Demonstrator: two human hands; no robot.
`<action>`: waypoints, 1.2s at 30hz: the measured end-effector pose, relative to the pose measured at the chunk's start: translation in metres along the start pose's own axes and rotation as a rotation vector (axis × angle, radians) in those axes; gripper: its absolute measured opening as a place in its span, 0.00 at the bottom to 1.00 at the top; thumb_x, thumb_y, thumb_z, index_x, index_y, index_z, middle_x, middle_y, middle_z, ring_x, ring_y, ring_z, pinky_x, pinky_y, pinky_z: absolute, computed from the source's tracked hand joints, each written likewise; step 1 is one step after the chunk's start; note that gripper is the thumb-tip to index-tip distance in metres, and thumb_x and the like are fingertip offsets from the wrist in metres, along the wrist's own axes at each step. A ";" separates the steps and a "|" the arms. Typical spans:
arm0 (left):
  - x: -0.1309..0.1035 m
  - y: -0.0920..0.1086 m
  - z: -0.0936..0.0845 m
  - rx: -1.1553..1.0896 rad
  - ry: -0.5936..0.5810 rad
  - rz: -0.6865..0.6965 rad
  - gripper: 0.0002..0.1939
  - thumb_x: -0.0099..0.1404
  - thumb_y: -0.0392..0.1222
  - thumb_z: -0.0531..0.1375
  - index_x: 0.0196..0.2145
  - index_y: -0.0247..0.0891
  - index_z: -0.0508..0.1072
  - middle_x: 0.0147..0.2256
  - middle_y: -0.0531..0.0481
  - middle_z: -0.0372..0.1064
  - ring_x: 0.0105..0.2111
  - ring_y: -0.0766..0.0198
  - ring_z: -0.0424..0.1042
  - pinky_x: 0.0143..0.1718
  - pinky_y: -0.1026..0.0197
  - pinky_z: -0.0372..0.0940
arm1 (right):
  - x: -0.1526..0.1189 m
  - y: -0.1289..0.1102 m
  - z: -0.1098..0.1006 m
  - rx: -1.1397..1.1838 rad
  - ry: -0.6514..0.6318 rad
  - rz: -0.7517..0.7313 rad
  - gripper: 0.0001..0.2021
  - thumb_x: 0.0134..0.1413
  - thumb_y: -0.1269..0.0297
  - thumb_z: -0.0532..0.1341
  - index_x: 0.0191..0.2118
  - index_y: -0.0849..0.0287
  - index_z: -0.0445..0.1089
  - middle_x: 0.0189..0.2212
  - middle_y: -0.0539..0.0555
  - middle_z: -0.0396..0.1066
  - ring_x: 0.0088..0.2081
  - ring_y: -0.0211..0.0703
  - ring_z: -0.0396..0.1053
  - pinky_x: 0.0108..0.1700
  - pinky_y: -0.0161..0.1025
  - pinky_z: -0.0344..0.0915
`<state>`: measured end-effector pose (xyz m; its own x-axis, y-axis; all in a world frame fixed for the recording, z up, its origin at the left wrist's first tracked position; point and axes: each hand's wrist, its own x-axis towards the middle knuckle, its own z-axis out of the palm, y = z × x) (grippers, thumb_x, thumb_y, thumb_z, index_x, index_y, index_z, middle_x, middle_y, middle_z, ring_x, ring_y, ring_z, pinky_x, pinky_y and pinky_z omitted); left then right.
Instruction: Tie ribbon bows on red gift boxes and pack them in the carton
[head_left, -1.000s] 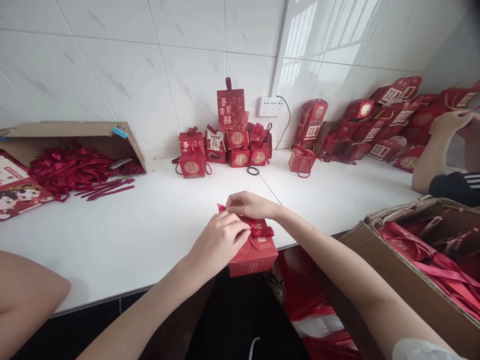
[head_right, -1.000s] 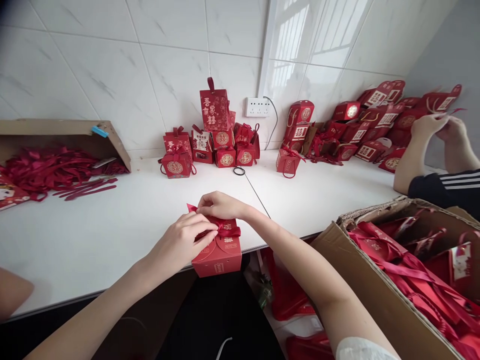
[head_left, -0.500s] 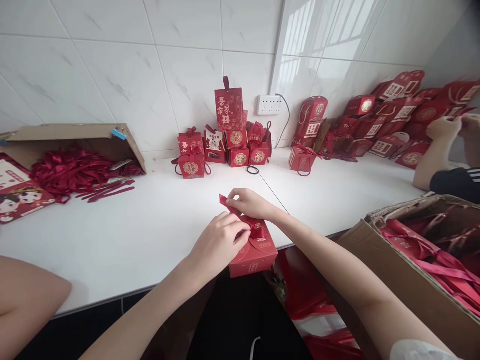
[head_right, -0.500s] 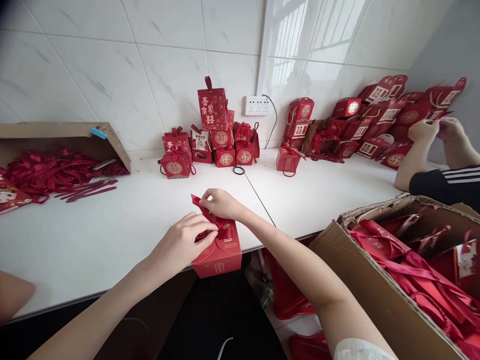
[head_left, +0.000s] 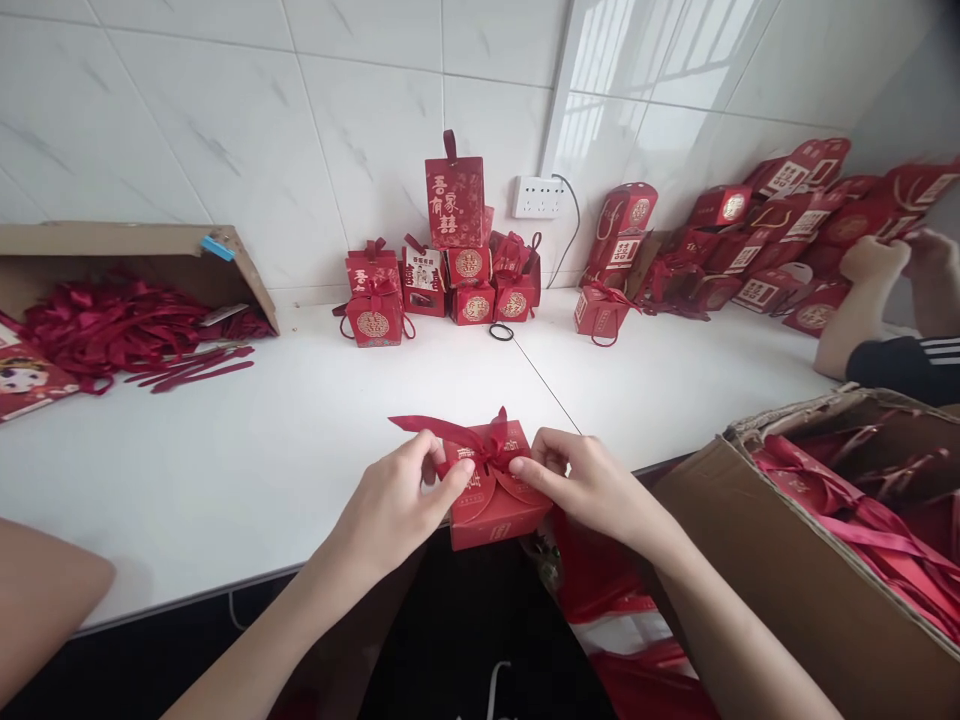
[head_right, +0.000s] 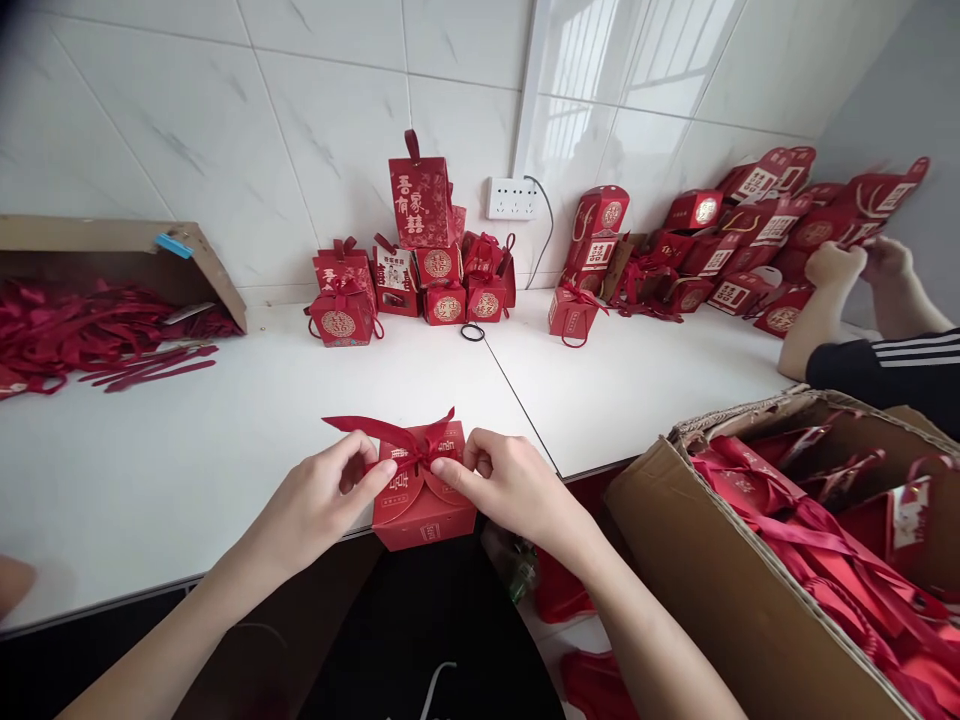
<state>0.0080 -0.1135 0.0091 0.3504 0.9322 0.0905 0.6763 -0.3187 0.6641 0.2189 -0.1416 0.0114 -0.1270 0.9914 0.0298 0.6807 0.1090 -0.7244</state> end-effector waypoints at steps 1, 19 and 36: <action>-0.001 -0.001 -0.001 -0.019 -0.045 -0.033 0.18 0.63 0.57 0.50 0.25 0.40 0.57 0.21 0.58 0.55 0.20 0.68 0.56 0.23 0.64 0.53 | -0.001 0.001 0.003 0.020 0.000 0.001 0.20 0.53 0.46 0.55 0.23 0.58 0.56 0.18 0.45 0.57 0.22 0.34 0.52 0.25 0.33 0.50; 0.015 -0.029 0.014 -0.672 -0.206 0.071 0.16 0.63 0.47 0.54 0.22 0.38 0.56 0.23 0.57 0.53 0.23 0.70 0.53 0.26 0.64 0.52 | 0.012 0.031 0.026 1.030 -0.115 0.038 0.18 0.52 0.58 0.61 0.20 0.59 0.55 0.18 0.44 0.48 0.21 0.30 0.43 0.24 0.33 0.42; 0.028 -0.039 0.003 -0.651 -0.172 -0.103 0.21 0.58 0.59 0.56 0.37 0.38 0.67 0.36 0.48 0.67 0.39 0.57 0.67 0.37 0.58 0.63 | 0.032 0.051 0.016 0.772 0.023 0.127 0.23 0.53 0.41 0.53 0.27 0.60 0.66 0.23 0.48 0.60 0.29 0.37 0.59 0.35 0.37 0.57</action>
<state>-0.0067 -0.0757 -0.0164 0.4396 0.8946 -0.0808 0.2026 -0.0111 0.9792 0.2376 -0.1059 -0.0355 -0.0608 0.9952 -0.0772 -0.0067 -0.0778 -0.9969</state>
